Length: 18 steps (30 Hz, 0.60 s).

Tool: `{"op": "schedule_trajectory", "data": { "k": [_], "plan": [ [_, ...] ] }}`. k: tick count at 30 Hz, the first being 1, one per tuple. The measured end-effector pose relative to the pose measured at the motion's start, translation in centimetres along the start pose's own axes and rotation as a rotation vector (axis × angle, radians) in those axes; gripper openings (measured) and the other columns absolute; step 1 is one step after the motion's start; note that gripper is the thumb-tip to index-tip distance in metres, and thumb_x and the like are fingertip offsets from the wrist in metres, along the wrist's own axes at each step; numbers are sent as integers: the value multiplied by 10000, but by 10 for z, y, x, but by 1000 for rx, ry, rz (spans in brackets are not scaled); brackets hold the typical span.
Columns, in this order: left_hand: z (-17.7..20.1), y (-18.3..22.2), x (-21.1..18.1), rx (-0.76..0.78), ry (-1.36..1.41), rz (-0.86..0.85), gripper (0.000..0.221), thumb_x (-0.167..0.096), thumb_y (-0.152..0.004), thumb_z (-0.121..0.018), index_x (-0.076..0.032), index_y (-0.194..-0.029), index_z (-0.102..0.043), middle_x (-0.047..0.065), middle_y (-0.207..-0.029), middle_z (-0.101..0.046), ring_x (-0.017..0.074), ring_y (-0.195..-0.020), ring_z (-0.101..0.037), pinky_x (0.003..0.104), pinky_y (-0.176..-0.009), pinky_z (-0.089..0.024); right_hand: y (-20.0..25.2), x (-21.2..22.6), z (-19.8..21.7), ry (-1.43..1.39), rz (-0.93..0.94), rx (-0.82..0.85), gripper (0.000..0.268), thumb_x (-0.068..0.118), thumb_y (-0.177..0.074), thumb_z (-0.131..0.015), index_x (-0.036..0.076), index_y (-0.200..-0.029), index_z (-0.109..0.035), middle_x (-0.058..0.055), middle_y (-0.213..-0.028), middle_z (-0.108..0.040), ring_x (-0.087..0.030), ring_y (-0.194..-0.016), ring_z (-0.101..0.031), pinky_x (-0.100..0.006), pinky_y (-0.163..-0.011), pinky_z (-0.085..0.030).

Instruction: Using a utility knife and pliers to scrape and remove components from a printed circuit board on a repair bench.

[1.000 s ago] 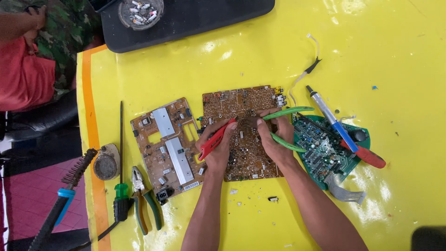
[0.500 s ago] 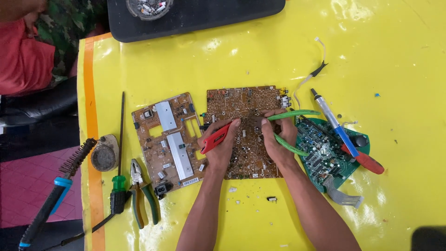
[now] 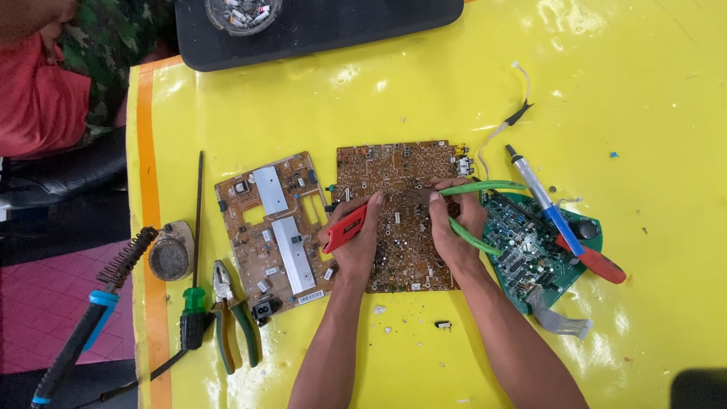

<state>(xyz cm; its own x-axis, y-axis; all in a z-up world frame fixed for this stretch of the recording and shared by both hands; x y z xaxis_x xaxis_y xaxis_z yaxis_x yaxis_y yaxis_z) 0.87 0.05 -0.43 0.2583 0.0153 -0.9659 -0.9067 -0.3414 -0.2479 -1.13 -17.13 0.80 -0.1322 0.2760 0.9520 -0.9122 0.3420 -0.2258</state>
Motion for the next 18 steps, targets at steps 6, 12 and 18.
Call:
{"op": "schedule_trajectory", "data": {
  "k": [6,12,18],
  "plan": [
    [0,-1,-8,-14,-33,75,192,-181,-905,-937,-43,-981,-826,186,-771,-782,148,-631,-712,306,-512,-491,-1,8,0,-9,-16,70,70,76,-1047,-582,70,-1114,-599,-231,-1233,-685,-502,-1211,-679,-645,-983,-579],
    [2,-2,-5,10,-56,104,193,-197,-925,-926,-46,-987,-822,192,-771,-781,152,-618,-716,336,-495,-457,-1,-6,3,-73,15,22,78,50,-1100,-483,82,-1146,-538,-232,-1259,-645,-506,-1260,-635,-670,-946,-590],
    [4,0,13,22,-51,20,173,-199,-931,-921,-60,-973,-828,189,-760,-782,174,-600,-742,292,-486,-480,1,-6,3,-105,-25,62,57,74,-1081,-526,70,-1130,-556,-227,-1259,-684,-419,-1110,-726,-565,-846,-609]
  ]
}}
Point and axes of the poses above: each hand's wrist, its own y-axis away from the middle knuckle, its own z-axis out of the back of the hand, x = y × z, the point moved 1 cm from there along -y, towards the middle knuckle
